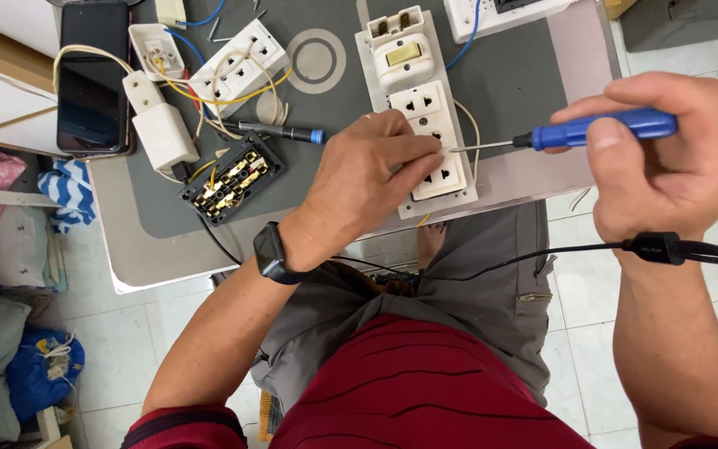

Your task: Installing and wiring relay components and sockets onto a mounting board using a screwdriver.

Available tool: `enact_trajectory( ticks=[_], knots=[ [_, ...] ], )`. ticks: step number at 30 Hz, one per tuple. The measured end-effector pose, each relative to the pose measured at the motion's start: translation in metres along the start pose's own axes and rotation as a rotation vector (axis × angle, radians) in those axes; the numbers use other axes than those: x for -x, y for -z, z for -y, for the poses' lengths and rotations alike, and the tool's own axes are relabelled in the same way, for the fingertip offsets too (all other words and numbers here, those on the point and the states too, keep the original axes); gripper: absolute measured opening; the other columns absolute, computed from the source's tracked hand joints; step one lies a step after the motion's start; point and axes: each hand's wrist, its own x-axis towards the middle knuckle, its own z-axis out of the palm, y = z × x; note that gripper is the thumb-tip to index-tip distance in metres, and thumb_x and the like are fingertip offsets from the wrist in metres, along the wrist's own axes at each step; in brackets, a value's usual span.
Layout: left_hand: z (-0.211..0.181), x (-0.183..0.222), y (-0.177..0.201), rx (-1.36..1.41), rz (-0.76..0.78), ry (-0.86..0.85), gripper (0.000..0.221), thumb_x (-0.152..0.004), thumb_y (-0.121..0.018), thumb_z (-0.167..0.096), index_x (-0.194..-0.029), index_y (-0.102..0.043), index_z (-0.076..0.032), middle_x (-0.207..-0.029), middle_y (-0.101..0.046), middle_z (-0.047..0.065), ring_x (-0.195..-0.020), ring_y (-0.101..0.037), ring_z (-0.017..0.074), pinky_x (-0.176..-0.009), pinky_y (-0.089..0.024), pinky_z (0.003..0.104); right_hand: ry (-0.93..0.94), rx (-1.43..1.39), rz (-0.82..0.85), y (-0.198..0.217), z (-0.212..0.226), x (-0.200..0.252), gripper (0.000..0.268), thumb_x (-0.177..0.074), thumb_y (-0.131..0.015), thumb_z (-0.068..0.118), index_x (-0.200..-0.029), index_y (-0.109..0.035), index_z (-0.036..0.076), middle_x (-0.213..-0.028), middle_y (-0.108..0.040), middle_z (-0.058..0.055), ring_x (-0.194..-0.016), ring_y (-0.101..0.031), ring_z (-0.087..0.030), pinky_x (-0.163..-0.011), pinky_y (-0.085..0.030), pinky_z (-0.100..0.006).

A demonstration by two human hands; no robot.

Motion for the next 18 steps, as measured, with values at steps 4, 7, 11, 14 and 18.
enact_trajectory(
  ticks=[4,7,11,14,18],
  knots=[
    [0.001,0.007,0.004,0.154,-0.108,0.018,0.017,-0.097,-0.059,-0.001,-0.113,-0.066,0.001,-0.095,-0.063,0.009,-0.083,-0.061,0.0236,-0.070,-0.048,0.035,0.040,0.078,0.112,0.000,0.011,-0.008,0.020,-0.106,-0.056,-0.006,-0.120,-0.051,-0.020,-0.099,-0.067,-0.032,-0.088,-0.068,-0.036,-0.085,-0.050,-0.040],
    [-0.001,0.020,0.002,0.078,-0.130,0.150,0.022,-0.095,-0.060,-0.011,-0.116,-0.065,-0.006,-0.108,-0.060,0.007,-0.098,-0.061,0.0247,-0.079,-0.049,0.037,0.075,0.168,0.195,0.003,0.011,-0.012,0.018,-0.105,-0.061,-0.005,-0.116,-0.061,-0.018,-0.108,-0.068,-0.027,-0.096,-0.066,-0.033,-0.086,-0.052,-0.040],
    [-0.004,0.032,-0.015,-0.010,-0.180,0.104,0.033,-0.093,-0.065,-0.025,-0.122,-0.063,-0.010,-0.134,-0.053,0.016,-0.113,-0.059,0.0275,-0.092,-0.059,0.042,0.096,0.195,0.260,0.004,0.017,-0.019,0.017,-0.107,-0.061,-0.003,-0.117,-0.060,-0.017,-0.108,-0.070,-0.028,-0.099,-0.071,-0.036,-0.085,-0.054,-0.040],
    [-0.010,0.034,-0.016,-0.030,-0.132,0.149,0.032,-0.094,-0.066,-0.030,-0.123,-0.063,-0.016,-0.142,-0.046,0.012,-0.124,-0.054,0.0341,-0.094,-0.052,0.050,0.064,0.319,0.303,0.005,0.023,-0.022,0.021,-0.111,-0.063,0.004,-0.122,-0.066,-0.013,-0.112,-0.071,-0.023,-0.102,-0.069,-0.033,-0.088,-0.055,-0.042],
    [-0.009,0.034,-0.019,-0.023,-0.172,0.109,0.030,-0.095,-0.065,-0.032,-0.118,-0.066,-0.012,-0.140,-0.045,0.011,-0.115,-0.057,0.0331,-0.094,-0.052,0.047,0.100,0.369,0.322,0.003,0.022,-0.025,0.017,-0.108,-0.066,0.003,-0.120,-0.067,-0.008,-0.110,-0.073,-0.017,-0.096,-0.069,-0.029,-0.086,-0.053,-0.039]
  ],
)
